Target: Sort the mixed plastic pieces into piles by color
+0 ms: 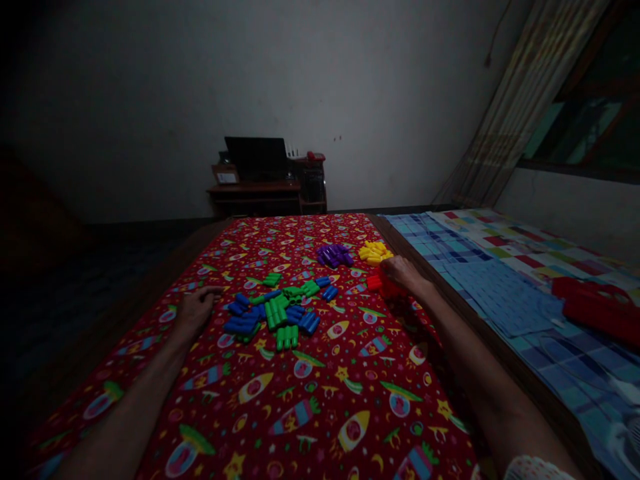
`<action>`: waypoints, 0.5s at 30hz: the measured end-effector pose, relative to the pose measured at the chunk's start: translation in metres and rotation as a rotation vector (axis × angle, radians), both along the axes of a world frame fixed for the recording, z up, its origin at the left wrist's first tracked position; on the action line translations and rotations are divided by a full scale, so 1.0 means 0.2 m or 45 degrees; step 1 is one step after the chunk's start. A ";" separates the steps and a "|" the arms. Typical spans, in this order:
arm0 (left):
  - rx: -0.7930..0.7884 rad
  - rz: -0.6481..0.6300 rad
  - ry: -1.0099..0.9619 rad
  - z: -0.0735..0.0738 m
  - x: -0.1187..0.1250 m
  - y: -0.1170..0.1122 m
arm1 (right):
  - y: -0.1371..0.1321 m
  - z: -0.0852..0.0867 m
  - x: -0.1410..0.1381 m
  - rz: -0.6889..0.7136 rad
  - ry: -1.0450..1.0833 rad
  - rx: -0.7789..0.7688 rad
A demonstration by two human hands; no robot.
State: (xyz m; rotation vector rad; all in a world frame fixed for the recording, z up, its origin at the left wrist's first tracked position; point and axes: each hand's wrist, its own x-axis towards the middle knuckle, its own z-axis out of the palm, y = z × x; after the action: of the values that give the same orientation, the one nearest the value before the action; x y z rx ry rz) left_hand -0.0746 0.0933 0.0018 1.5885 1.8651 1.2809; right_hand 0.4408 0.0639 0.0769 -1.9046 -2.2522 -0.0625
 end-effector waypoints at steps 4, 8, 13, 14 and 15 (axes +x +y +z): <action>-0.002 -0.001 -0.012 0.00 0.01 0.00 | -0.01 0.00 -0.01 -0.018 -0.087 -0.029; 0.007 0.000 -0.020 -0.01 0.00 0.00 | -0.01 0.00 -0.04 0.040 -0.074 -0.029; 0.019 -0.015 -0.016 -0.02 -0.01 0.01 | -0.01 -0.01 -0.03 0.079 -0.040 -0.039; 0.024 -0.014 -0.018 -0.02 -0.01 0.01 | -0.01 -0.01 -0.03 0.081 -0.023 -0.007; 0.028 -0.016 -0.022 -0.02 -0.01 0.02 | -0.01 0.00 -0.03 0.078 0.000 0.048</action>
State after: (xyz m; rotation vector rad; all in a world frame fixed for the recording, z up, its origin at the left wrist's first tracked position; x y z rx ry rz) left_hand -0.0767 0.0963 -0.0027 1.5933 1.8335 1.3102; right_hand 0.4345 0.0627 0.0770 -1.8157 -2.2905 -0.0952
